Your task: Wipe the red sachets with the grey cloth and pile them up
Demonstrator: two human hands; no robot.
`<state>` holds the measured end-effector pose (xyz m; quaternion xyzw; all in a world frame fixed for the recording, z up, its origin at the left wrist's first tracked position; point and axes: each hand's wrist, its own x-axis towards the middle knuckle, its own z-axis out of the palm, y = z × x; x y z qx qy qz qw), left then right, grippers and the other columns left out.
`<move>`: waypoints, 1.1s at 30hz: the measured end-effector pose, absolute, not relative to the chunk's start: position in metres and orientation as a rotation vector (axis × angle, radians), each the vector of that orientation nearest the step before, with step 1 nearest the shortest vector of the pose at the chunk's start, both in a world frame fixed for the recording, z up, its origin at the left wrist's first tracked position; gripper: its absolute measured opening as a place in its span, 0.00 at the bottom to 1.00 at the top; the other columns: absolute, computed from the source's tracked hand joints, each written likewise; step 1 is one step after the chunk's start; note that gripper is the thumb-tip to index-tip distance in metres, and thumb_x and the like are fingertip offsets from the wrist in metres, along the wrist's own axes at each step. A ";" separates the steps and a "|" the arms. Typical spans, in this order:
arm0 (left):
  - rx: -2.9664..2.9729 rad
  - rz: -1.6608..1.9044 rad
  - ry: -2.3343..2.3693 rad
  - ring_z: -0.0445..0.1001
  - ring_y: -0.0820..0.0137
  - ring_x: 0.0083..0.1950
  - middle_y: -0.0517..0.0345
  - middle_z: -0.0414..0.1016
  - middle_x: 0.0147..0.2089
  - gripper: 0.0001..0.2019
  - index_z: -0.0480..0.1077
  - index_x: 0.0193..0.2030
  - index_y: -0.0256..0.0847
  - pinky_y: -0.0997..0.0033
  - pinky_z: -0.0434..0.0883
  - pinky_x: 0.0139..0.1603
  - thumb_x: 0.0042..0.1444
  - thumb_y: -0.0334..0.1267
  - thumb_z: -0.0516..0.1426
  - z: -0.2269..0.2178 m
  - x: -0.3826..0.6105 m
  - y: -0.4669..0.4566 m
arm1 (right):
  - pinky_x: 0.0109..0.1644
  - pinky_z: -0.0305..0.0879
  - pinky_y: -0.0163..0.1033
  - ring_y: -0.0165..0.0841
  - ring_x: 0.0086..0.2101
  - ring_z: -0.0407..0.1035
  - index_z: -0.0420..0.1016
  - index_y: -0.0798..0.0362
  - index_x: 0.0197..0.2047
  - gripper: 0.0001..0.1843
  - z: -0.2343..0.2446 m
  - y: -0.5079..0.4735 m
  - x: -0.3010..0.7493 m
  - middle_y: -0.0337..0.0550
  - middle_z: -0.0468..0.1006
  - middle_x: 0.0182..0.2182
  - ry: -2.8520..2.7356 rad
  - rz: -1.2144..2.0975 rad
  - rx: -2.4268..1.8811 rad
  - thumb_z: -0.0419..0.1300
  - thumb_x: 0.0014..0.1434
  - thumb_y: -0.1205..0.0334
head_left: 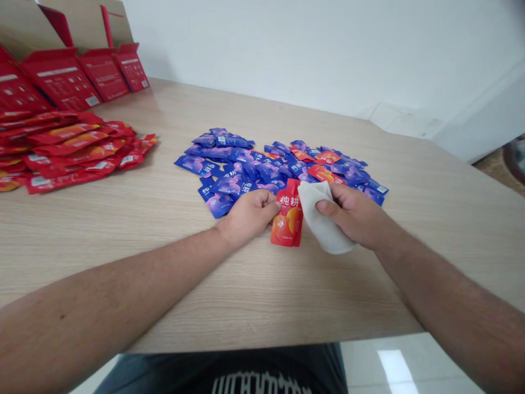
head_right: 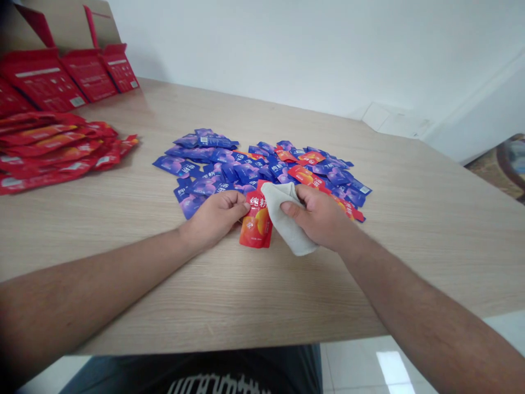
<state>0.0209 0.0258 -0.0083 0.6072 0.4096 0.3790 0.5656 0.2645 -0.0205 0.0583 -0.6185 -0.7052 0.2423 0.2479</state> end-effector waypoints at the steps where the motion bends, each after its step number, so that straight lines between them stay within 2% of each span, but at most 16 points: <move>1: 1.464 0.888 0.968 0.71 0.74 0.26 0.60 0.75 0.27 0.09 0.70 0.34 0.41 0.76 0.64 0.25 0.62 0.42 0.60 -0.009 0.020 0.027 | 0.33 0.67 0.44 0.43 0.33 0.76 0.77 0.47 0.46 0.19 0.062 -0.019 0.262 0.44 0.83 0.36 -1.980 0.536 -1.691 0.60 0.67 0.40; 5: 1.552 0.873 0.970 0.66 0.75 0.24 0.62 0.72 0.25 0.06 0.69 0.34 0.41 0.76 0.58 0.23 0.60 0.39 0.60 -0.011 0.020 0.030 | 0.43 0.67 0.47 0.46 0.40 0.74 0.73 0.48 0.40 0.13 0.067 -0.013 0.254 0.49 0.80 0.40 -2.203 -0.027 -1.572 0.59 0.68 0.47; 9: 1.554 0.866 0.917 0.63 0.75 0.24 0.63 0.69 0.25 0.04 0.68 0.34 0.41 0.76 0.56 0.23 0.58 0.37 0.59 -0.011 0.021 0.031 | 0.45 0.66 0.48 0.47 0.43 0.71 0.70 0.49 0.41 0.11 0.054 -0.006 0.248 0.52 0.77 0.40 -2.294 -0.264 -1.456 0.58 0.70 0.51; 15: 1.402 0.908 0.779 0.64 0.76 0.27 0.64 0.68 0.27 0.08 0.67 0.34 0.40 0.75 0.60 0.28 0.55 0.38 0.63 -0.010 0.020 0.029 | 0.47 0.70 0.49 0.46 0.44 0.72 0.69 0.51 0.44 0.08 0.030 -0.018 0.238 0.52 0.77 0.42 -2.317 -0.255 -1.226 0.59 0.72 0.55; 19: 1.372 0.918 0.792 0.64 0.77 0.26 0.64 0.70 0.27 0.11 0.67 0.33 0.40 0.76 0.60 0.27 0.57 0.41 0.64 -0.006 0.017 0.024 | 0.50 0.72 0.48 0.45 0.46 0.73 0.70 0.51 0.46 0.05 0.029 -0.031 0.238 0.53 0.79 0.47 -2.511 -0.177 -0.992 0.62 0.70 0.61; 24: 1.355 0.834 0.759 0.66 0.78 0.26 0.65 0.70 0.27 0.11 0.67 0.33 0.39 0.78 0.62 0.28 0.57 0.38 0.65 0.000 0.016 0.020 | 0.51 0.72 0.50 0.46 0.45 0.73 0.71 0.52 0.45 0.06 0.031 -0.023 0.247 0.52 0.77 0.43 -2.296 -0.291 -1.132 0.64 0.69 0.62; 27: 1.293 0.845 0.776 0.68 0.78 0.26 0.64 0.72 0.28 0.12 0.67 0.33 0.39 0.78 0.64 0.28 0.55 0.39 0.67 0.000 0.015 0.020 | 0.50 0.72 0.51 0.47 0.45 0.72 0.71 0.53 0.44 0.05 0.031 -0.024 0.242 0.53 0.77 0.43 -2.307 -0.272 -1.156 0.63 0.69 0.62; 31: 1.283 0.875 0.793 0.68 0.77 0.25 0.63 0.73 0.28 0.11 0.68 0.35 0.39 0.77 0.63 0.26 0.57 0.41 0.66 -0.001 0.013 0.020 | 0.52 0.71 0.47 0.42 0.45 0.73 0.73 0.53 0.47 0.03 0.034 -0.035 0.231 0.49 0.80 0.45 -2.565 -0.166 -0.820 0.60 0.72 0.65; 33: 1.317 0.844 0.785 0.68 0.77 0.25 0.64 0.72 0.28 0.11 0.69 0.35 0.39 0.78 0.63 0.26 0.57 0.40 0.66 -0.001 0.012 0.021 | 0.52 0.71 0.47 0.42 0.45 0.73 0.74 0.53 0.48 0.03 0.035 -0.034 0.233 0.49 0.80 0.45 -2.558 -0.188 -0.813 0.60 0.72 0.65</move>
